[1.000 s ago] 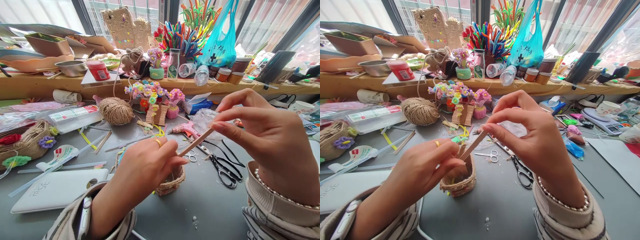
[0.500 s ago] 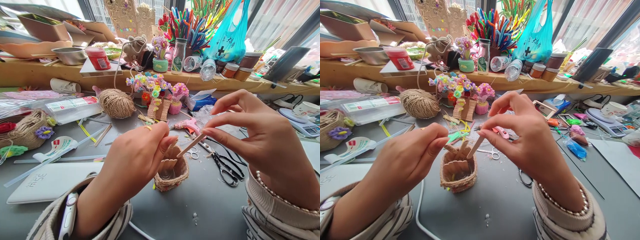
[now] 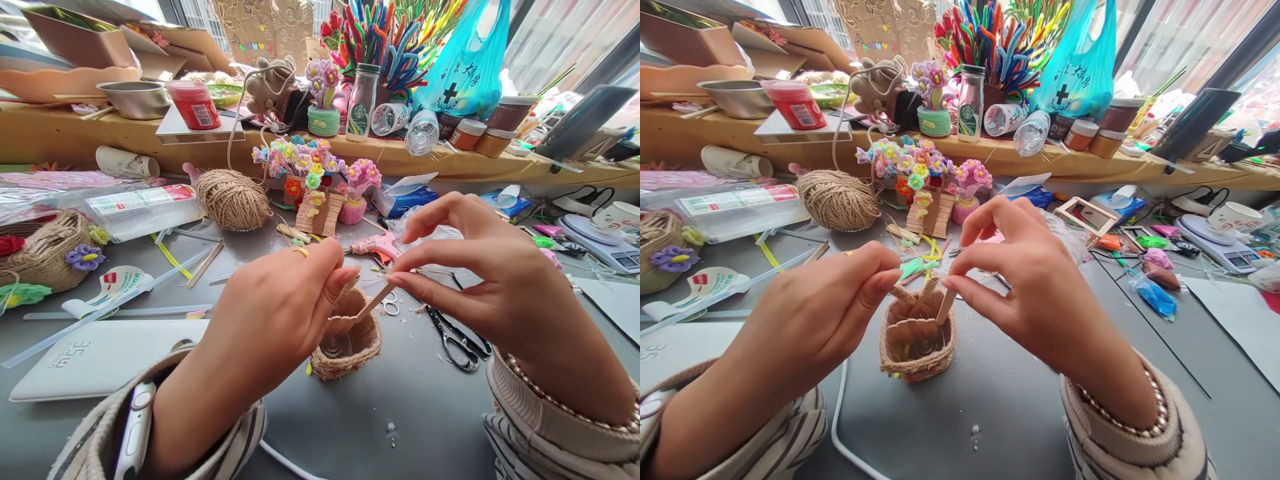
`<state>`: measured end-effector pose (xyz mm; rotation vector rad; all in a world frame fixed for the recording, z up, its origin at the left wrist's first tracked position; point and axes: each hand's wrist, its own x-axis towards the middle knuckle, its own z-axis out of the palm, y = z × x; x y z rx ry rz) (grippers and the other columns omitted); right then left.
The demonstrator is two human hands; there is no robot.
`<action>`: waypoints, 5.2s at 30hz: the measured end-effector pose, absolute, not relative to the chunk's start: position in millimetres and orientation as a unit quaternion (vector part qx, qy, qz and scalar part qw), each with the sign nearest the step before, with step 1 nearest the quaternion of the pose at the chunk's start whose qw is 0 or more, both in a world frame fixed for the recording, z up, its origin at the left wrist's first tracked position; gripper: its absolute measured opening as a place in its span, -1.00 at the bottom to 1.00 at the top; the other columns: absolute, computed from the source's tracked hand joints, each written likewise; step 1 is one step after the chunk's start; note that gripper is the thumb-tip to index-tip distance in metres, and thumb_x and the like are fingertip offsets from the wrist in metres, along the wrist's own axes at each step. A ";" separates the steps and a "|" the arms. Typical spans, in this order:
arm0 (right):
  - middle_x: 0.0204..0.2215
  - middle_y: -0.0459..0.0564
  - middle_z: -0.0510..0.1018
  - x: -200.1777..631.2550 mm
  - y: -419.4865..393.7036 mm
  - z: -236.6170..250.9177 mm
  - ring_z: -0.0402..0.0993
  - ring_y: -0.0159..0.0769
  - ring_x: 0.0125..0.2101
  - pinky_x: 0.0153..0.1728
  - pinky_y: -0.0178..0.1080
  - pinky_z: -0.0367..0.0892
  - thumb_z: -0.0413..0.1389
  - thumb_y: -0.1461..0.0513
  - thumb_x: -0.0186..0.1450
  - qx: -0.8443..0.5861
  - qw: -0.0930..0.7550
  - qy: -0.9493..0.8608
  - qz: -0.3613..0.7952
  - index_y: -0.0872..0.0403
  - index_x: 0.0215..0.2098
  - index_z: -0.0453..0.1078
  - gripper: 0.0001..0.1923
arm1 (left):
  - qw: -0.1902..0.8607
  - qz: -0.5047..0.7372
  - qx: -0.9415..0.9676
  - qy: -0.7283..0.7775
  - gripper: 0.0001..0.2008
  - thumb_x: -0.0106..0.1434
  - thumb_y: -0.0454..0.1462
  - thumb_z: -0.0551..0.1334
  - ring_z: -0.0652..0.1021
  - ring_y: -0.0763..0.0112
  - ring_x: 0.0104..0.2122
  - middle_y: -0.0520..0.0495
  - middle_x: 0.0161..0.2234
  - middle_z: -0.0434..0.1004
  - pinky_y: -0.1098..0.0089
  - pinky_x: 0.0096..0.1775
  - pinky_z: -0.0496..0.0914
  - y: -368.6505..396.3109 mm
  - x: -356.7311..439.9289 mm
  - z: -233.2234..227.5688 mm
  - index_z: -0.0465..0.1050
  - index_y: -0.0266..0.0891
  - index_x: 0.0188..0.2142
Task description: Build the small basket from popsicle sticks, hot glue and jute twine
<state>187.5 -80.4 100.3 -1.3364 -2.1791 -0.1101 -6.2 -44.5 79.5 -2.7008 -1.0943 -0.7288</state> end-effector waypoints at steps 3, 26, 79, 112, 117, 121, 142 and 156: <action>-0.34 -0.04 0.37 186.1 -79.7 98.1 0.27 -0.29 -0.24 -0.22 -0.20 0.20 0.10 0.20 0.16 -0.494 0.276 -0.823 -0.053 0.00 -0.46 0.45 -0.90 | 0.058 -0.236 -0.900 -0.361 -0.73 0.30 -0.22 -0.11 0.28 0.49 -0.66 0.08 -0.63 0.30 0.48 -0.60 0.07 -44.6 -5.4 78.4 0.21 -0.22 -0.46; -0.34 -0.03 0.33 176.4 -72.4 84.3 0.23 -0.29 -0.23 -0.19 -0.16 0.18 0.06 0.19 0.19 -0.475 0.213 -0.853 0.047 0.01 -0.48 0.43 -0.85 | 0.032 -0.205 -0.912 -0.355 -0.77 0.28 -0.25 -0.09 0.30 0.41 -0.64 0.09 -0.64 0.26 0.43 -0.56 0.07 -43.8 -9.6 76.1 0.17 -0.17 -0.49; -0.40 -0.07 0.32 181.0 -79.0 74.6 0.23 -0.36 -0.31 -0.22 -0.25 0.20 0.08 0.33 0.15 -0.464 0.209 -0.859 0.042 0.00 -0.44 0.42 -0.88 | -0.048 -0.114 -0.917 -0.379 -0.87 0.18 -0.29 0.01 0.34 0.35 -0.69 0.10 -0.64 0.27 0.37 -0.59 0.05 -49.0 -35.5 54.9 0.18 -0.10 -0.49; -0.37 -0.06 0.30 171.6 -74.6 70.0 0.19 -0.39 -0.27 -0.22 -0.32 0.14 0.08 0.37 0.17 -0.440 0.247 -0.863 -0.016 0.11 -0.45 0.40 -0.91 | -0.043 -0.054 -0.921 -0.382 -0.80 0.21 -0.26 -0.01 0.35 0.29 -0.67 0.05 -0.64 0.33 0.36 -0.59 0.04 -52.0 -34.1 58.2 0.25 -0.10 -0.53; -0.36 -0.08 0.31 170.8 -76.4 69.6 0.16 -0.37 -0.27 -0.18 -0.30 0.15 0.09 0.37 0.16 -0.440 0.244 -0.864 -0.032 0.09 -0.44 0.40 -0.91 | -0.038 -0.056 -0.925 -0.375 -0.81 0.21 -0.26 -0.01 0.35 0.29 -0.67 0.05 -0.64 0.34 0.36 -0.59 0.03 -51.5 -34.6 56.0 0.26 -0.10 -0.52; -0.34 -0.08 0.30 171.5 -77.8 69.5 0.14 -0.35 -0.24 -0.06 -0.24 0.14 0.09 0.37 0.16 -0.439 0.241 -0.864 -0.045 0.08 -0.41 0.39 -0.91 | -0.038 -0.057 -0.928 -0.366 -0.80 0.20 -0.28 0.00 0.34 0.30 -0.68 0.06 -0.64 0.33 0.36 -0.59 0.04 -51.9 -35.7 56.1 0.27 -0.10 -0.53; -0.34 -0.09 0.29 180.0 -79.0 59.0 0.17 -0.34 -0.29 0.00 -0.11 0.15 0.15 0.40 0.07 -0.398 0.253 -0.879 -0.067 0.07 -0.34 0.35 -0.81 | 0.002 -0.055 -0.942 -0.330 -0.87 0.10 -0.33 0.07 0.35 0.32 -0.68 0.08 -0.65 0.34 0.36 -0.61 0.06 -50.1 -33.2 56.4 0.34 -0.11 -0.51; -0.37 -0.10 0.31 184.4 -81.4 58.6 0.16 -0.33 -0.28 -0.03 -0.10 0.17 0.12 0.40 0.10 -0.412 0.230 -0.880 -0.053 0.03 -0.39 0.34 -0.83 | -0.033 -0.082 -0.932 -0.351 -0.85 0.05 -0.33 0.09 0.29 0.44 -0.70 0.11 -0.69 0.27 0.39 -0.61 0.02 -50.1 -22.3 69.6 0.20 -0.15 -0.61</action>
